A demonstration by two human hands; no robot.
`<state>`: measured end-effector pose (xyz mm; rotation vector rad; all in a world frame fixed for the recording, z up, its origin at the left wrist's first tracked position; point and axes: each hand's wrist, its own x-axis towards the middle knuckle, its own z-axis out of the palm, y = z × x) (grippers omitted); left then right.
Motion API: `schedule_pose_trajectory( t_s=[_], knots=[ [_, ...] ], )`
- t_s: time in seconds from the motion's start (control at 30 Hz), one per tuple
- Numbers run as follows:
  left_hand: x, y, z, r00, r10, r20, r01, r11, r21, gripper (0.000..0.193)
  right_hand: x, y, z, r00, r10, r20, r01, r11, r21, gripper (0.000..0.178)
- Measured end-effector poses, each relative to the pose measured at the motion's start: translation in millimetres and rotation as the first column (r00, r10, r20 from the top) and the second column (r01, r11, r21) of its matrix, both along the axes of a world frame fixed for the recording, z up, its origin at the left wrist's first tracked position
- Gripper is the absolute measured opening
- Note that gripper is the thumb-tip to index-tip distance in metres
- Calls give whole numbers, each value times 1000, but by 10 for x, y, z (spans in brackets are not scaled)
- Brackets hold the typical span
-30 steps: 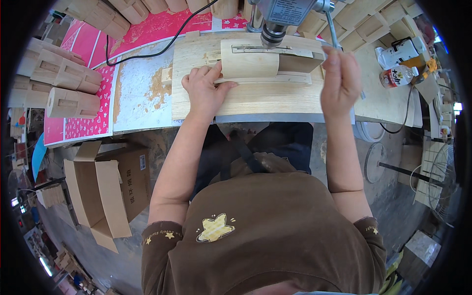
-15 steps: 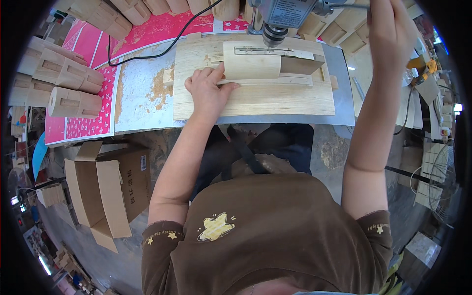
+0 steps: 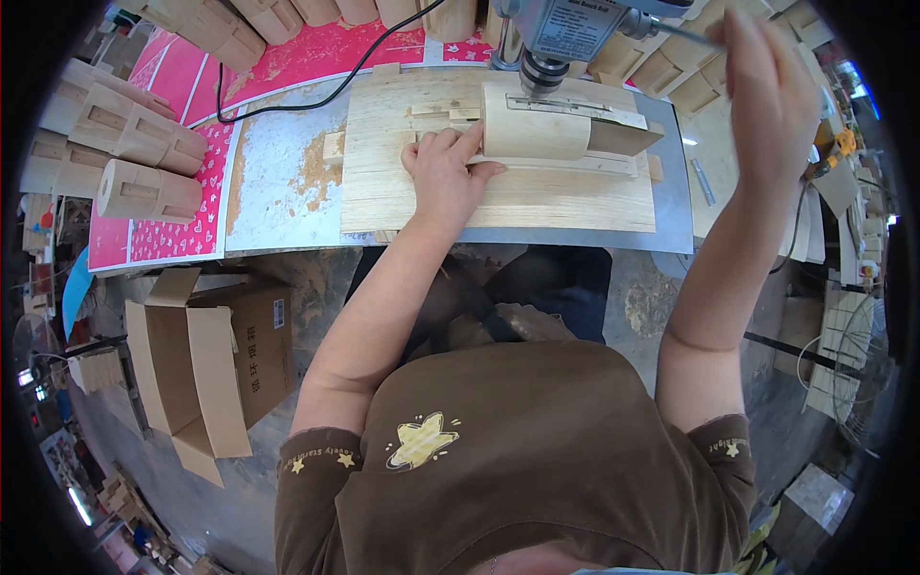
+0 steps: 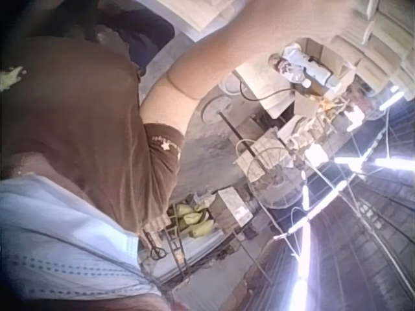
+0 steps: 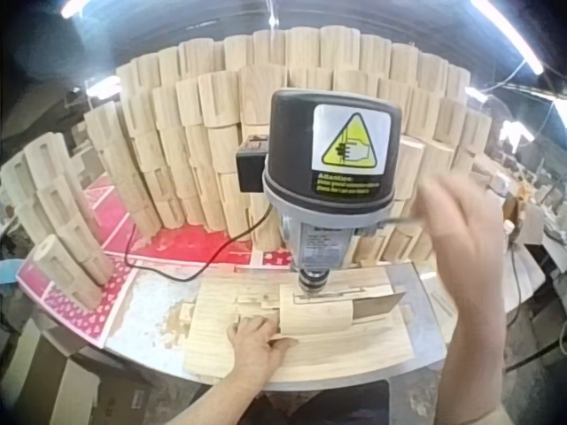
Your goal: Operate a bench drill press to drill precision holes or slots into turned cylindrical wooden blocks clamped in a fixture.
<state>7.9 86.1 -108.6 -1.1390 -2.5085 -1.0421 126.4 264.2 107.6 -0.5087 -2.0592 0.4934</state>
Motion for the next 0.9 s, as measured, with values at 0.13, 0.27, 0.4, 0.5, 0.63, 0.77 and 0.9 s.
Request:
schedule_pose_trajectory(
  t_s=[0.13,0.27,0.4,0.5,0.63,0.77,0.9],
  knots=[
    [0,8,2,1000,-16,-15,16,1000,4,55,173,-234,-497,985,157,-72,-152,986,68,18],
    [-11,-24,-12,1000,-10,-22,10,1000,3,54,70,-206,-1055,954,208,-217,-166,966,196,11],
    [2,24,14,999,-25,-20,25,999,19,54,-24,-127,-1355,966,192,-176,-166,974,152,9],
    [1,18,2,1000,-12,-23,12,1000,13,54,-53,-118,-1349,947,223,-230,-171,958,229,8],
    [-1,-3,-17,1000,-3,-10,4,1000,22,54,36,-127,-1073,922,219,-319,-169,969,178,8],
    [-2,-5,20,1000,-13,18,12,1000,9,53,-92,183,-129,994,20,-109,-12,997,76,24],
    [-41,-22,64,993,-29,110,29,1000,7,54,-792,1355,875,988,69,-139,-153,576,-803,34]
  ],
)
